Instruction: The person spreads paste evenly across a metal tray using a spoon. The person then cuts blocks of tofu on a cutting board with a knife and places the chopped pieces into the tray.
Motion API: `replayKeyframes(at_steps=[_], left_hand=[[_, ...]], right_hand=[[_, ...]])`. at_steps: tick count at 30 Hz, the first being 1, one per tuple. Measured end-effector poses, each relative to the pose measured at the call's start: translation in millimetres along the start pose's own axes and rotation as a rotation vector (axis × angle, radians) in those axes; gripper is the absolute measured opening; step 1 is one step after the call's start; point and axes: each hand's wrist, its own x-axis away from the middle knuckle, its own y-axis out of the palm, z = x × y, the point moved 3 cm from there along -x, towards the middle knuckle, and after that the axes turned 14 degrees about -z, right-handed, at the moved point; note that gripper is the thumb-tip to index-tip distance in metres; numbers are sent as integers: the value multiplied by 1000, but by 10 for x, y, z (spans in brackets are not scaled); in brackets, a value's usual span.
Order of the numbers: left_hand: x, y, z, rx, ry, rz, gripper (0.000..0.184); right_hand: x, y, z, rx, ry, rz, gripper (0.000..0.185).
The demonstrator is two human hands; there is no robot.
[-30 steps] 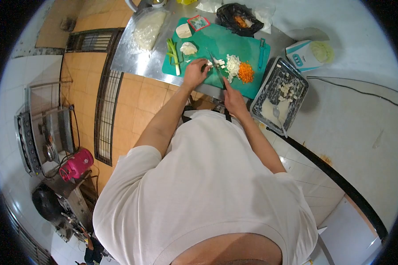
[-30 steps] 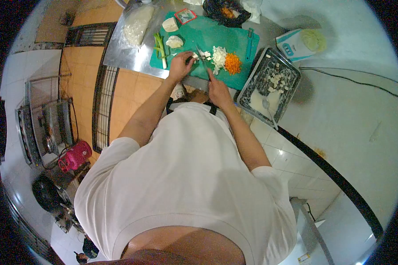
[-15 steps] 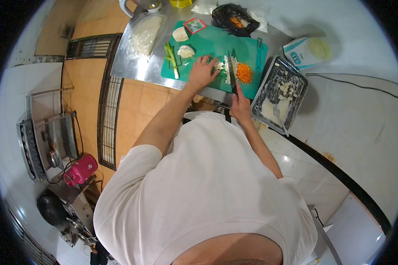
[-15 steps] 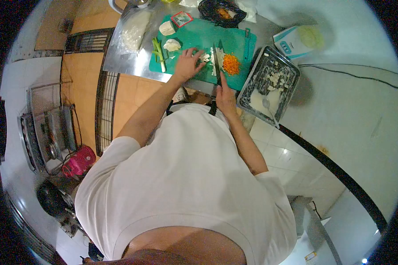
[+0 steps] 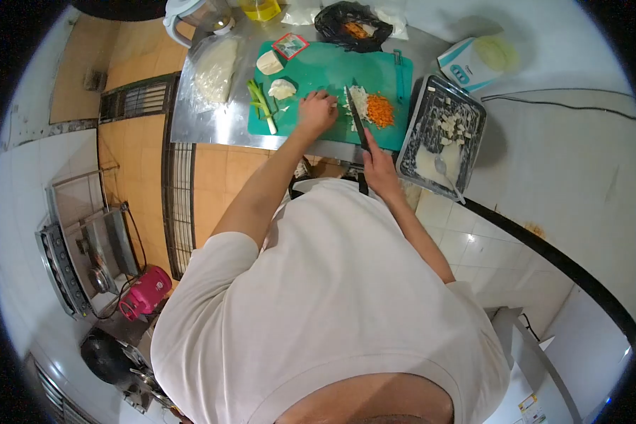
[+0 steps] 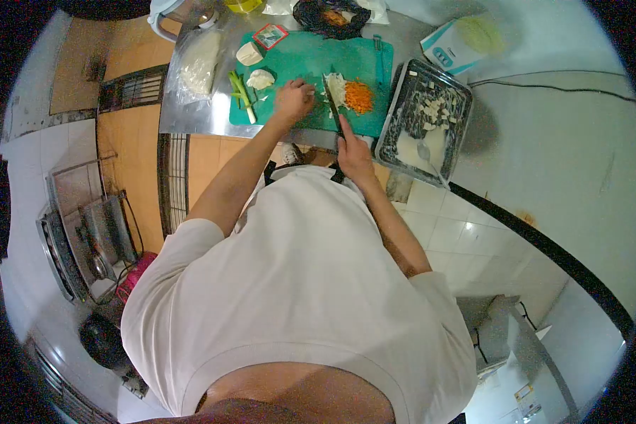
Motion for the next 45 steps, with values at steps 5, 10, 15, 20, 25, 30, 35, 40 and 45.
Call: replayKeyframes(at_steps=[5,10,15,20,25,30,35,40,45], left_hand=[[300,-193,-154,318,187,147,60],[475,-173,-310,354,53,69,73],[403,-144,-327,385,6,-1,71],[313,-86,-370,442,1,-4,62],[312,-111,-359,487,34,21,60],[278,-139,-336,518,32,-11,62],[258,-121,-274,533,32,-2,65],[262,-73,-205,608,16,44,67],[291,-106,-159,605,12,18,69]], right_hand=[[-166,141,106,30,-40,5,62],[-256,103,16,35,35,-33,60],[-272,185,128,67,-73,99,60],[-284,216,102,86,-50,76,59],[-280,220,195,-71,25,-10,58],[-303,304,335,-403,64,-127,55],[-237,272,222,-586,100,-249,55],[-246,292,214,-558,100,-260,56],[-258,293,240,-559,105,-272,57]])
